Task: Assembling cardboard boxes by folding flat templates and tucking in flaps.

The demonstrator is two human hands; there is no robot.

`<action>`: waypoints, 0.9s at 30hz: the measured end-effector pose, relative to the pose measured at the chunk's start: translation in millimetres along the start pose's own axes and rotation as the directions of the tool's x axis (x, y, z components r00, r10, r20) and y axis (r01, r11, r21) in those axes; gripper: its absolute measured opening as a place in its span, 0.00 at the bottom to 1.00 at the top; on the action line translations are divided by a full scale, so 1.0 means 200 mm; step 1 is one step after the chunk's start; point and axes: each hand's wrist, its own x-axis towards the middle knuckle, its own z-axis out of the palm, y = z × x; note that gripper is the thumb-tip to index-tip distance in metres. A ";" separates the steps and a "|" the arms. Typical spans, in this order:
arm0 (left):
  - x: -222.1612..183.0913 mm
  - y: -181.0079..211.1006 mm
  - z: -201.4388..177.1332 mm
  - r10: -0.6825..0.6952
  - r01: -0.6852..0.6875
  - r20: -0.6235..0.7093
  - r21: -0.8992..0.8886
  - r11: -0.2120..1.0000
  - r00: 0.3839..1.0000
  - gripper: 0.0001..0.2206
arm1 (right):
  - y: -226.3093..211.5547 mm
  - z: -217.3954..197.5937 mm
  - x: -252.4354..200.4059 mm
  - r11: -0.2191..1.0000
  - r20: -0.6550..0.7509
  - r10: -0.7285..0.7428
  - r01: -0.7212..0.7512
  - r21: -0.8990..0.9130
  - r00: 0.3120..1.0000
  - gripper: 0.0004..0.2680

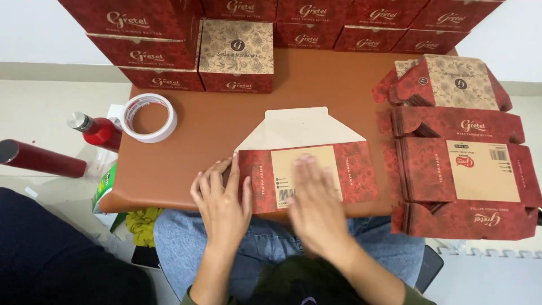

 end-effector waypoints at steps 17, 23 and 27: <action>0.01 0.00 -0.02 -0.031 0.032 0.051 -0.017 0.999 0.998 0.17 | 0.35 -0.10 0.00 0.968 0.098 0.248 -0.241 -0.076 0.964 0.25; 0.08 -0.02 -0.01 -0.018 0.011 0.113 0.058 0.998 0.993 0.11 | 0.39 -0.16 0.02 0.934 0.082 0.334 -0.318 -0.164 0.939 0.19; 0.24 -0.07 0.07 0.026 -0.057 0.173 0.175 0.983 0.984 0.13 | 0.37 -0.19 -0.07 0.920 0.172 0.340 -0.290 -0.262 0.924 0.16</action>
